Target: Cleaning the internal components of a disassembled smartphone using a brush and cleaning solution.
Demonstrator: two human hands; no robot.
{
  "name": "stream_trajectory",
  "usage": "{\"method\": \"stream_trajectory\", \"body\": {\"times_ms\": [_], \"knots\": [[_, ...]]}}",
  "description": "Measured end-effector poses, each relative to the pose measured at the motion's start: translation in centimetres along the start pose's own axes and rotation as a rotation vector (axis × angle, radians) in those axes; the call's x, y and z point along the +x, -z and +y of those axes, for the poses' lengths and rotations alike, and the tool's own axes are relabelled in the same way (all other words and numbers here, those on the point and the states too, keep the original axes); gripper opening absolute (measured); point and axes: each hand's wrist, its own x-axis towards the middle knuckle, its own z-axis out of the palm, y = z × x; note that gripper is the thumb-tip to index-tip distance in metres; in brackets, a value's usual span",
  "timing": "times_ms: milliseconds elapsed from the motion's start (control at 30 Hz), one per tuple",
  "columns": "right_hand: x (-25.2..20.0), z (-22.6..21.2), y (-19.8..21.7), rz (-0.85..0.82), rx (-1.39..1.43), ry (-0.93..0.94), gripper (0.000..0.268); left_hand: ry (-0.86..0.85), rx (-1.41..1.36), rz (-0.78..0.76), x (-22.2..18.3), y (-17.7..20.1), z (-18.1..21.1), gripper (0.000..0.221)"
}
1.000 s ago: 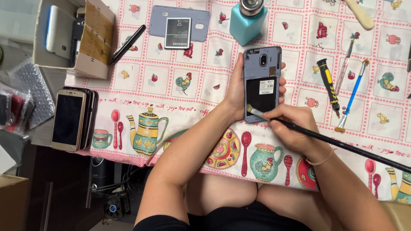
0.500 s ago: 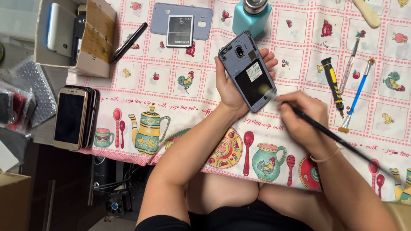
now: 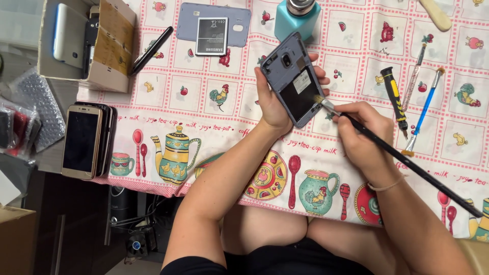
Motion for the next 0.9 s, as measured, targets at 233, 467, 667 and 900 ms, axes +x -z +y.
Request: {"method": "stream_trajectory", "body": {"times_ms": [233, 467, 667, 900], "knots": [[-1.1, -1.4, -0.6, -0.206, -0.035, 0.237, 0.021, -0.005, -0.245, 0.148, 0.0, -2.8, 2.4, 0.102], [-1.0, -0.1, -0.4, 0.051, -0.11, 0.051, 0.018, 0.006, -0.259, 0.14, 0.1, -2.1, 2.2, 0.103], [-1.3, 0.8, -0.5, -0.062, -0.05, 0.154, 0.019, 0.023, -0.291, 0.118, 0.0, -1.6, 2.3, 0.105], [-1.9, 1.7, -0.7, -0.126, -0.037, 0.193, 0.025, 0.021, -0.315, 0.066, -0.2, -0.9, 2.1, 0.104]]}}
